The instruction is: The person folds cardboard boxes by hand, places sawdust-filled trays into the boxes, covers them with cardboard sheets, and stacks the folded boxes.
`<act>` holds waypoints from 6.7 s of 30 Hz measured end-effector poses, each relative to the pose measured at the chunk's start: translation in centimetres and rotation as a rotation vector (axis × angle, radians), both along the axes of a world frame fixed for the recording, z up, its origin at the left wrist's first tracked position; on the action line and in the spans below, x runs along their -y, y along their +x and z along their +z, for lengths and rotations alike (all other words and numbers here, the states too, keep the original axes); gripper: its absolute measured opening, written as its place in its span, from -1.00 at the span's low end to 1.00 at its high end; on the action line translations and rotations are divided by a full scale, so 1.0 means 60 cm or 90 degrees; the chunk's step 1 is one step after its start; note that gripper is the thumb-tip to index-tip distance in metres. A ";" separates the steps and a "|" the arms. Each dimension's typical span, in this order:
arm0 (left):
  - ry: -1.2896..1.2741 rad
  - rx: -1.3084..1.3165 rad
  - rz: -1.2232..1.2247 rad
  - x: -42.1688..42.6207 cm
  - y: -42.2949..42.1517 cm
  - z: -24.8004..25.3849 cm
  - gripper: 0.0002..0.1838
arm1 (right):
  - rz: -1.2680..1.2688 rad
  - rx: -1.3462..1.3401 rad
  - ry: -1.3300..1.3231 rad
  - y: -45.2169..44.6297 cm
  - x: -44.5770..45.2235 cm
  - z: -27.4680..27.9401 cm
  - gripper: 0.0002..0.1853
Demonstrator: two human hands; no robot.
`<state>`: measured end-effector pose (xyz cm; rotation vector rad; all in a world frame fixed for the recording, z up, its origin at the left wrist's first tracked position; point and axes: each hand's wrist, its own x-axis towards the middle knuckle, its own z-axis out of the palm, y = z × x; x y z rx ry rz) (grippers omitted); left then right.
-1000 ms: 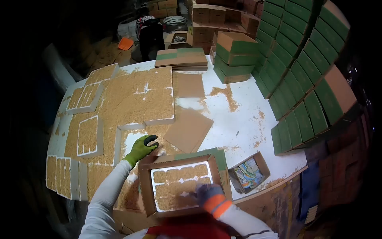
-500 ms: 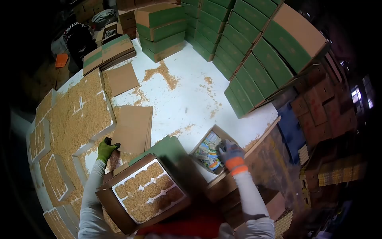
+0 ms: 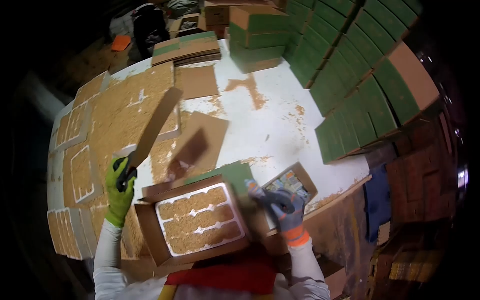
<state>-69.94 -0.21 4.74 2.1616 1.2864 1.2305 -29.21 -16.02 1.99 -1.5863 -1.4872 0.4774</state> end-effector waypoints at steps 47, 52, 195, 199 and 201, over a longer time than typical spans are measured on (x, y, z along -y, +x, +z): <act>-0.685 0.968 -0.383 0.100 0.319 0.101 -0.38 | 0.145 -0.195 0.286 0.186 -0.081 0.238 -0.43; -0.593 0.835 -0.661 0.007 0.717 0.334 -0.32 | -0.358 0.046 0.714 0.651 -0.006 0.444 -0.54; -0.553 0.027 0.236 0.288 -0.006 -0.041 -0.25 | 0.221 0.089 -0.020 -0.170 -0.103 -0.002 -0.30; -0.048 0.059 0.727 0.334 -0.173 -0.178 -0.15 | 0.276 0.246 -0.077 -0.171 -0.157 -0.058 -0.27; -0.389 0.170 1.073 0.393 -0.310 -0.255 0.00 | 0.272 0.239 -0.088 -0.177 -0.149 -0.054 -0.31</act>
